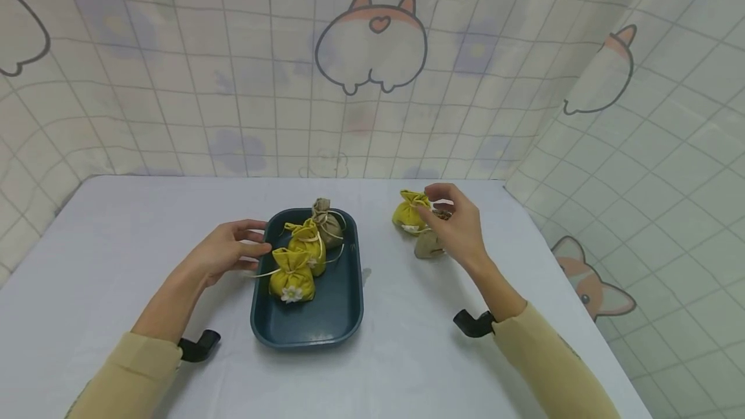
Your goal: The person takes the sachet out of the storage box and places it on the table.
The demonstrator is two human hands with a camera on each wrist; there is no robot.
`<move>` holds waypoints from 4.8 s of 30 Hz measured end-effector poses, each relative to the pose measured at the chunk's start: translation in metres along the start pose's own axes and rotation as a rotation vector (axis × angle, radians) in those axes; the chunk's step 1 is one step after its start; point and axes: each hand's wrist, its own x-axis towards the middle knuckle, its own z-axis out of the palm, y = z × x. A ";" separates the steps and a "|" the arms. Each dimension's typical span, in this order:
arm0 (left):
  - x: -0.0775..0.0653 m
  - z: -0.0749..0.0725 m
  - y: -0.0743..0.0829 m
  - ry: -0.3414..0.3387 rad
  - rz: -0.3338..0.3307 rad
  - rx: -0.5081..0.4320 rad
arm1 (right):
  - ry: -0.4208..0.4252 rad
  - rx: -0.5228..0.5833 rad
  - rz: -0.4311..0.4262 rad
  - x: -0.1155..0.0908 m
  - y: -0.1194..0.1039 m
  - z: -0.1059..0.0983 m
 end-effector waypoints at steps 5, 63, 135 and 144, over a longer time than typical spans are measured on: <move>-0.001 0.000 0.000 -0.002 -0.008 -0.005 | -0.071 0.047 -0.009 -0.003 -0.011 0.019; 0.002 -0.010 -0.002 -0.104 0.047 -0.070 | -0.751 -0.047 0.001 -0.019 -0.055 0.134; 0.004 -0.010 -0.003 -0.099 0.060 -0.031 | -0.547 0.176 -0.086 -0.026 -0.071 0.103; 0.005 -0.010 0.000 -0.106 0.068 -0.045 | -0.476 0.172 -0.062 -0.021 -0.073 0.076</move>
